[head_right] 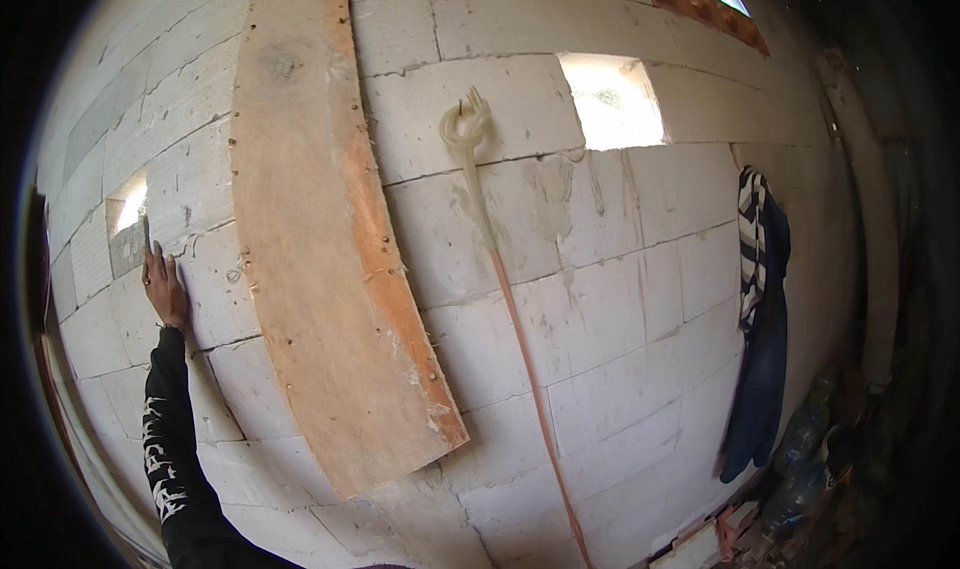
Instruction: The person positions a long metal rebar rod against a white block wall, using a wooden plank as a guide. They repeatedly adjust the rod's position, bend it with their hands, and attempt to secure it to the wall using nails and a hammer.
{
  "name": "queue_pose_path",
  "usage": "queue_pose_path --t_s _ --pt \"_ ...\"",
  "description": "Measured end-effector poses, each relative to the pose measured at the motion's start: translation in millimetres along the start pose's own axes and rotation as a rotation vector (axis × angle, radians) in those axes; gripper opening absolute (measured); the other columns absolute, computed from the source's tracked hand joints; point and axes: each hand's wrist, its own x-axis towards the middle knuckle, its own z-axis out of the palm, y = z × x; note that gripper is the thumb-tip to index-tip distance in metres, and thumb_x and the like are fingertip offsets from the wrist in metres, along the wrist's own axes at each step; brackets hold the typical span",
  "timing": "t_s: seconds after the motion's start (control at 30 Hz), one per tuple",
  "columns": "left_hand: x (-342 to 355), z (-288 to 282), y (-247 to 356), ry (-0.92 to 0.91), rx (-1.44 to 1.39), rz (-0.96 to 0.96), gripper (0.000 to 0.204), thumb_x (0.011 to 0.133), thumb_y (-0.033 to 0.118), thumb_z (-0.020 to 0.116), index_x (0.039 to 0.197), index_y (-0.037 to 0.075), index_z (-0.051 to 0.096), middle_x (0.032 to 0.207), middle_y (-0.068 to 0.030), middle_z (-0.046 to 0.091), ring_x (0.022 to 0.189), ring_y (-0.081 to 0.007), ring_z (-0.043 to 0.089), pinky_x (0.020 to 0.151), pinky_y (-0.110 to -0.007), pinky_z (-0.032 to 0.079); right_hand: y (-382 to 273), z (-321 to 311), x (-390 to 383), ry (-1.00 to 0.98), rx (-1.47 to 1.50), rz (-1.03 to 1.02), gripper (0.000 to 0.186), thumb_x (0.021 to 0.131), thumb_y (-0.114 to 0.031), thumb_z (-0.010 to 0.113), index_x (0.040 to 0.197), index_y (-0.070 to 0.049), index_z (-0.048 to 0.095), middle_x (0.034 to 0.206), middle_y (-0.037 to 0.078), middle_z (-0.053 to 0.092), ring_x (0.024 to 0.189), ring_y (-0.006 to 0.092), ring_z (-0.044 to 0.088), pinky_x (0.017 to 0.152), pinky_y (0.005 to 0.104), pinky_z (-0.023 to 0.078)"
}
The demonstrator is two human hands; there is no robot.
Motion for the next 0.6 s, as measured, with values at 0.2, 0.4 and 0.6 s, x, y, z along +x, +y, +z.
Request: queue_pose_path --t_s 0.2,0.4,0.6 --pt "10 -29 14 -0.013 -0.061 -0.025 0.056 0.102 0.037 0.047 0.150 0.008 0.044 0.158 -0.0184 0.034 0.146 -0.0335 0.030 0.120 -0.042 0.019 -71 -47 -14 -0.078 0.075 -0.083 0.023 0.086 -0.017 0.063 0.068 -0.006 0.055 0.061 0.007 0.053 0.054 0.0163 0.048 0.051 0.0345 0.038" --pt "2 -25 31 -0.008 -0.131 -0.002 0.059 0.099 0.038 0.051 0.153 0.017 0.039 0.160 -0.0137 0.032 0.148 -0.0336 0.027 0.120 -0.048 0.018 -91 -91 -55 -0.013 0.105 -0.097 0.024 0.089 -0.019 0.062 0.069 -0.008 0.057 0.061 0.006 0.055 0.053 0.0154 0.049 0.051 0.0331 0.038" --pt "-1 -19 20 0.013 -0.088 0.038 0.059 0.099 0.036 0.052 0.153 0.017 0.039 0.160 -0.0126 0.033 0.147 -0.0331 0.029 0.120 -0.049 0.019 -103 -115 -71 0.037 0.136 -0.101 0.026 0.093 -0.022 0.061 0.070 -0.009 0.059 0.062 0.004 0.056 0.053 0.0144 0.050 0.050 0.0317 0.038"
